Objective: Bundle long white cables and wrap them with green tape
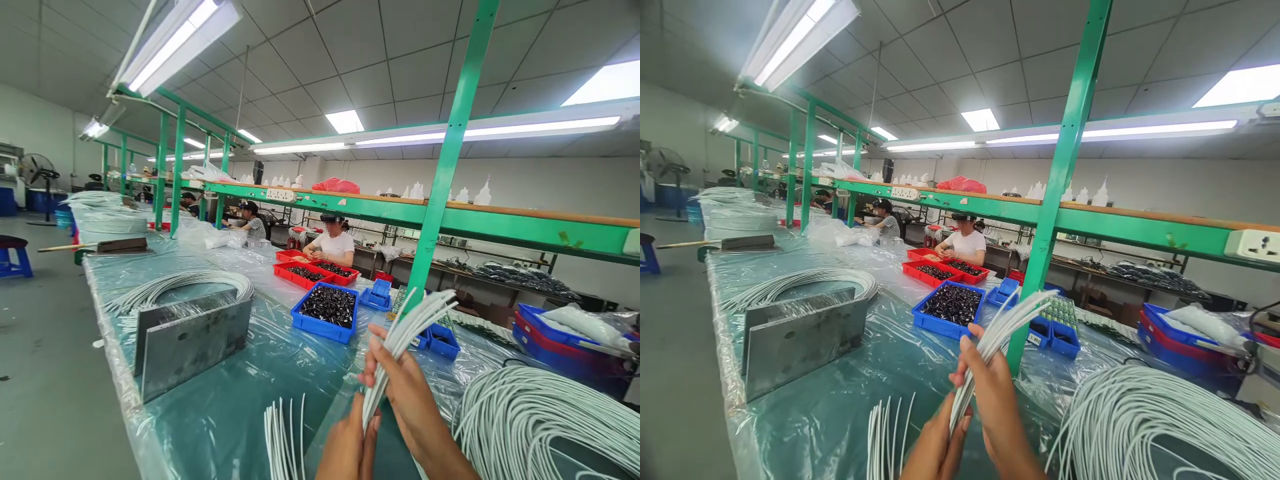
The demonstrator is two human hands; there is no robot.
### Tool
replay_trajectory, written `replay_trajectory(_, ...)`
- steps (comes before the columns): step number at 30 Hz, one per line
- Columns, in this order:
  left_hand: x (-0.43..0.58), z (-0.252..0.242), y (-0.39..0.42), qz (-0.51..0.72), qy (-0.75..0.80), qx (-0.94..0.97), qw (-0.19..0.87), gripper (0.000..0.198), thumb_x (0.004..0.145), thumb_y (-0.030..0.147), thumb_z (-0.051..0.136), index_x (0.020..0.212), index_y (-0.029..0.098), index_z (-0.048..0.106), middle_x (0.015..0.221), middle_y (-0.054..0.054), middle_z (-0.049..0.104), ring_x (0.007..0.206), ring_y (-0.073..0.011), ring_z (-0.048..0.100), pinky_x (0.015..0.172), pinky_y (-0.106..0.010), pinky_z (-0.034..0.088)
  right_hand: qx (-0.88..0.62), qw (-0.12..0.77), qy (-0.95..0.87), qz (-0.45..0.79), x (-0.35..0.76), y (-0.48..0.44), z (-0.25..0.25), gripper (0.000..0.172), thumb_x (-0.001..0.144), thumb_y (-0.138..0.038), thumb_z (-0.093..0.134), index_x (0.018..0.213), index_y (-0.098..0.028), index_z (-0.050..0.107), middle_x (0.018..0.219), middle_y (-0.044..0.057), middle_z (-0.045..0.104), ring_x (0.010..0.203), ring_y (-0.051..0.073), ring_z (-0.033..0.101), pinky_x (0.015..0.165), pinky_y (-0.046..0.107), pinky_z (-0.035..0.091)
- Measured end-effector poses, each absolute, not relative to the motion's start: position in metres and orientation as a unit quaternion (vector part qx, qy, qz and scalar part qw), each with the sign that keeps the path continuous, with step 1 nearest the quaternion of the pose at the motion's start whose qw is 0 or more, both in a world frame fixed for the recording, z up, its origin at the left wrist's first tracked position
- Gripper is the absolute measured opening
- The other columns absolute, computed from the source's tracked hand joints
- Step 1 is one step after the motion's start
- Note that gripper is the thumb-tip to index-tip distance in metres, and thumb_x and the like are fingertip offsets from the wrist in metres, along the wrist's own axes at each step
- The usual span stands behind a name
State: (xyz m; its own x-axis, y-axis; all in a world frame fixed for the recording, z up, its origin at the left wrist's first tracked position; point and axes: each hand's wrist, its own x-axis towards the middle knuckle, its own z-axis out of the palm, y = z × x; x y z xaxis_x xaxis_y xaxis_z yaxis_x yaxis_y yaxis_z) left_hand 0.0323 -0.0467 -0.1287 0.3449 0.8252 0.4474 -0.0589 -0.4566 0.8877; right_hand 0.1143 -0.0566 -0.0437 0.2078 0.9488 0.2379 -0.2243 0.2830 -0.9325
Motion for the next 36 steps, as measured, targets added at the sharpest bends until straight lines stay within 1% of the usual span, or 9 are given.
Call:
replay_trajectory(3, 0.010, -0.112, -0.042, 0.390, 0.250, 0.772, 0.435, 0.056, 0.077, 0.048, 0.051, 0.125, 0.019, 0.047, 0.087, -0.008, 0.063, 0.072, -0.0205, 0.057, 0.066, -0.029, 0.042, -0.361, 0.699, -0.419, 0.454, 0.108, -0.054, -0.038, 0.045, 0.066, -0.054, 0.067, 0.082, -0.020, 0.042, 0.047, -0.013, 0.032, 0.037, 0.003, 0.027, 0.041, 0.018, 0.033)
replay_trajectory(5, -0.009, -0.093, -0.034, 0.363, 0.180, 0.761, 0.506, 0.061, 0.071, 0.051, 0.059, 0.123, 0.020, 0.049, 0.099, -0.009, 0.062, 0.090, -0.0237, 0.056, 0.077, -0.031, 0.043, -0.346, 0.684, -0.451, 0.457, 0.107, -0.052, -0.039, 0.047, 0.068, -0.059, 0.062, 0.073, -0.020, 0.037, 0.046, -0.012, 0.031, 0.036, 0.003, 0.027, 0.040, 0.018, 0.031)
replay_trajectory(9, -0.037, -0.040, -0.019, 0.443, 0.167, 0.671, 0.570, 0.047, 0.084, 0.047, 0.044, 0.123, 0.022, 0.049, 0.117, -0.008, 0.056, 0.110, -0.0201, 0.049, 0.095, -0.032, 0.034, -0.312, 0.594, -0.552, 0.495, 0.100, -0.057, -0.043, 0.045, 0.073, -0.060, 0.055, 0.071, -0.020, 0.035, 0.049, -0.011, 0.035, 0.038, 0.004, 0.033, 0.044, 0.021, 0.037)
replay_trajectory(15, -0.036, 0.020, -0.028, 0.221, 0.062, 0.762, 0.605, 0.036, 0.076, 0.040, 0.060, 0.103, 0.017, 0.063, 0.079, -0.006, 0.067, 0.074, -0.0166, 0.060, 0.071, -0.027, 0.045, -0.251, 0.394, -0.624, 0.627, 0.079, -0.068, -0.038, 0.042, 0.071, -0.054, 0.062, 0.083, -0.018, 0.044, 0.050, -0.011, 0.035, 0.039, 0.004, 0.032, 0.047, 0.022, 0.041)
replay_trajectory(19, -0.029, 0.006, -0.045, 0.300, 0.105, 0.742, 0.591, 0.030, 0.083, 0.039, 0.051, 0.088, 0.014, 0.066, 0.060, -0.003, 0.061, 0.060, -0.0127, 0.057, 0.063, -0.024, 0.044, -0.320, 0.390, -0.681, 0.530, 0.088, -0.073, -0.036, 0.031, 0.071, -0.045, 0.064, 0.074, -0.016, 0.057, 0.063, 0.000, 0.054, 0.063, 0.013, 0.054, 0.070, 0.031, 0.046)
replay_trajectory(22, -0.026, -0.015, -0.054, 0.400, 0.140, 0.683, 0.595, 0.031, 0.083, 0.040, 0.050, 0.092, 0.015, 0.064, 0.058, -0.001, 0.058, 0.053, -0.0100, 0.055, 0.053, -0.020, 0.041, -0.368, 0.340, -0.747, 0.438, 0.113, -0.077, -0.035, 0.025, 0.071, -0.036, 0.065, 0.089, -0.019, 0.063, 0.092, 0.004, 0.063, 0.094, 0.021, 0.055, 0.088, 0.034, 0.039)
replay_trajectory(24, -0.025, -0.026, -0.056, 0.443, 0.142, 0.653, 0.598, 0.030, 0.083, 0.039, 0.050, 0.094, 0.013, 0.063, 0.054, 0.001, 0.055, 0.043, -0.0059, 0.049, 0.046, -0.017, 0.037, -0.396, 0.371, -0.742, 0.394, 0.130, -0.078, -0.033, 0.027, 0.075, -0.042, 0.061, 0.087, -0.018, 0.066, 0.091, 0.005, 0.064, 0.091, 0.022, 0.056, 0.086, 0.036, 0.040)
replay_trajectory(29, -0.024, -0.031, -0.058, 0.432, 0.122, 0.620, 0.643, 0.031, 0.081, 0.038, 0.055, 0.099, 0.012, 0.059, 0.051, 0.001, 0.058, 0.031, -0.0028, 0.040, 0.036, -0.014, 0.033, -0.422, 0.603, -0.599, 0.316, 0.142, -0.085, -0.021, 0.050, 0.076, -0.061, 0.049, 0.093, -0.017, 0.067, 0.088, 0.009, 0.066, 0.082, 0.023, 0.060, 0.074, 0.035, 0.046)
replay_trajectory(36, -0.023, -0.026, -0.069, 0.439, 0.137, 0.567, 0.683, 0.025, 0.078, 0.032, 0.060, 0.092, 0.013, 0.058, 0.061, -0.006, 0.067, 0.047, -0.0111, 0.060, 0.047, -0.018, 0.046, -0.385, 0.703, -0.550, 0.235, 0.120, -0.096, -0.010, 0.029, 0.072, -0.046, 0.063, 0.073, -0.018, 0.066, 0.076, 0.004, 0.064, 0.071, 0.018, 0.058, 0.068, 0.028, 0.048)
